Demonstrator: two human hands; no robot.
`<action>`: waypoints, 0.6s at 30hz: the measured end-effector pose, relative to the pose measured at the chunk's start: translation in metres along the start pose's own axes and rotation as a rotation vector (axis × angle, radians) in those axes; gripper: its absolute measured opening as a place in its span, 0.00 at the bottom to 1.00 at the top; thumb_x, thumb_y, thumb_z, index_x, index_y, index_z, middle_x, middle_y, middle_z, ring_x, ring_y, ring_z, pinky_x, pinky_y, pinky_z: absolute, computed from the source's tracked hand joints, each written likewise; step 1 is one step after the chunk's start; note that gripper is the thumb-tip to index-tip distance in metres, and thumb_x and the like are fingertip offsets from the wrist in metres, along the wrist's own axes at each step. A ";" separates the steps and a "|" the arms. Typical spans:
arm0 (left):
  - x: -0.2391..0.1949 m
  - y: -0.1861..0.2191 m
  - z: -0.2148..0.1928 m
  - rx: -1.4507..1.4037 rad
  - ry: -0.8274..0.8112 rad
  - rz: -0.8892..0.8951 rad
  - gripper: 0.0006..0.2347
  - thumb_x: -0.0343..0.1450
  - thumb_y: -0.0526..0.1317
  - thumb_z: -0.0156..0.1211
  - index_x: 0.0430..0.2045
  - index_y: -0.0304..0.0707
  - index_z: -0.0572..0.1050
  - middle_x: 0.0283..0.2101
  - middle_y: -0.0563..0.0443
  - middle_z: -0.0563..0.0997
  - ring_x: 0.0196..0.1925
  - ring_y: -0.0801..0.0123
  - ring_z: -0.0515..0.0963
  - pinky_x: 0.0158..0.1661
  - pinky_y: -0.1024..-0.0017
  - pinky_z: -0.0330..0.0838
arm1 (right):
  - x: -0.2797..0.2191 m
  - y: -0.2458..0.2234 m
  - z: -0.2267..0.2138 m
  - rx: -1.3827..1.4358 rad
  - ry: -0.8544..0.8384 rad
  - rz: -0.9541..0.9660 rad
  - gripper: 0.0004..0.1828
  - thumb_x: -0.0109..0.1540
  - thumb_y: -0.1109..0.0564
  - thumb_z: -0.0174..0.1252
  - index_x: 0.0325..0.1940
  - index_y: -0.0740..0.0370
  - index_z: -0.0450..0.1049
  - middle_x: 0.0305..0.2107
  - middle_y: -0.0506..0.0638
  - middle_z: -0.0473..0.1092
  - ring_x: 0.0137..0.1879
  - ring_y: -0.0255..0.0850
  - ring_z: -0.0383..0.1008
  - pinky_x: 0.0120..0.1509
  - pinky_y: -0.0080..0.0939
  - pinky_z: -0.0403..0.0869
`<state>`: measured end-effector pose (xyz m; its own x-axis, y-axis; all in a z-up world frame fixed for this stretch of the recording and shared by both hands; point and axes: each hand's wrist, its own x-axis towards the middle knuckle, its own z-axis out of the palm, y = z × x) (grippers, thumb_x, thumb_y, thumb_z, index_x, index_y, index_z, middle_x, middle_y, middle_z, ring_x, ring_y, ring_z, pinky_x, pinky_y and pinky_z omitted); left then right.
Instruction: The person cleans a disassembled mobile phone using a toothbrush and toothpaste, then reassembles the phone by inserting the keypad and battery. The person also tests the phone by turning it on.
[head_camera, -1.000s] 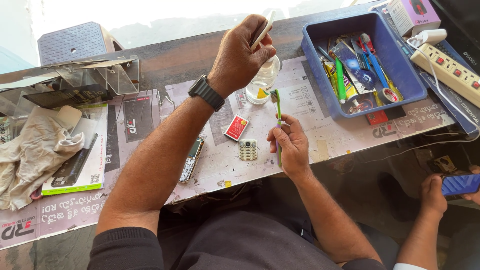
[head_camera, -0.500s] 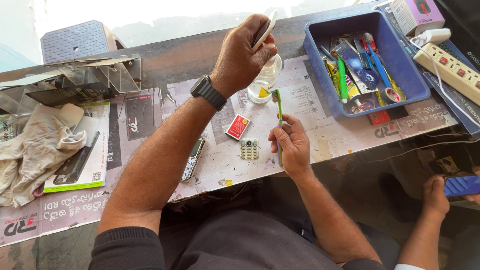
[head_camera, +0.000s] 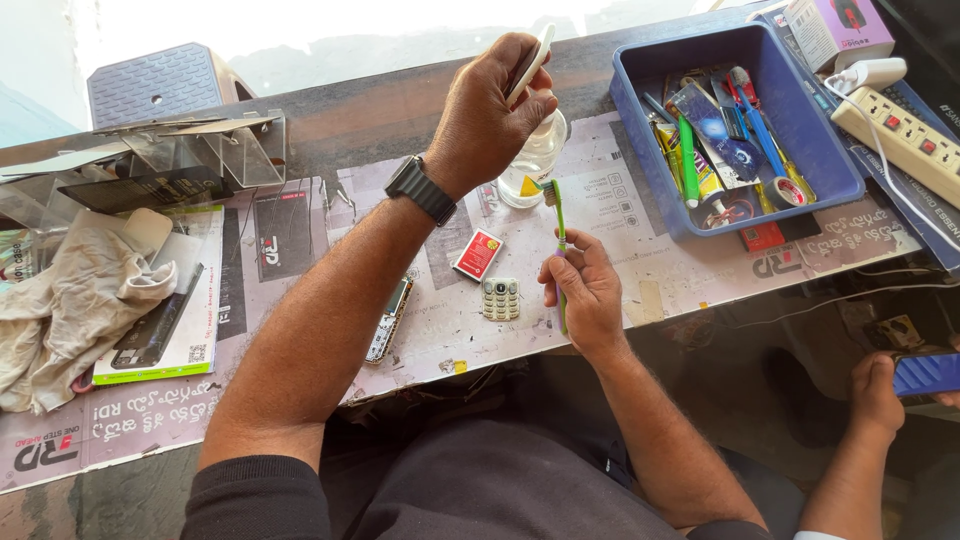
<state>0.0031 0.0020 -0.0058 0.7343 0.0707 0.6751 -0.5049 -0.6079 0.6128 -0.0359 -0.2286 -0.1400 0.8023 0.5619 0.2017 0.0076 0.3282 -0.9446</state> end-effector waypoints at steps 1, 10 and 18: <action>-0.001 -0.001 0.001 0.003 0.000 0.004 0.15 0.73 0.34 0.69 0.51 0.36 0.71 0.45 0.47 0.83 0.44 0.69 0.88 0.46 0.71 0.87 | 0.000 0.000 0.000 -0.003 0.003 0.001 0.19 0.71 0.60 0.50 0.66 0.67 0.62 0.33 0.53 0.72 0.31 0.31 0.69 0.34 0.29 0.71; 0.001 -0.004 0.002 -0.010 -0.001 -0.019 0.15 0.73 0.35 0.69 0.51 0.35 0.71 0.44 0.47 0.83 0.41 0.70 0.88 0.44 0.72 0.87 | 0.000 0.000 -0.001 -0.011 0.001 -0.001 0.19 0.71 0.60 0.50 0.66 0.66 0.62 0.33 0.53 0.72 0.31 0.31 0.69 0.34 0.29 0.71; 0.000 -0.006 0.002 0.016 0.020 -0.018 0.12 0.76 0.40 0.66 0.47 0.35 0.73 0.40 0.46 0.84 0.40 0.69 0.88 0.42 0.72 0.87 | 0.000 -0.001 0.000 -0.015 -0.002 -0.003 0.19 0.71 0.60 0.50 0.66 0.66 0.62 0.33 0.53 0.72 0.31 0.31 0.69 0.34 0.29 0.71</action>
<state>0.0070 0.0039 -0.0100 0.7341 0.0972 0.6720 -0.4844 -0.6186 0.6186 -0.0359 -0.2290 -0.1394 0.8008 0.5626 0.2056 0.0195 0.3185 -0.9477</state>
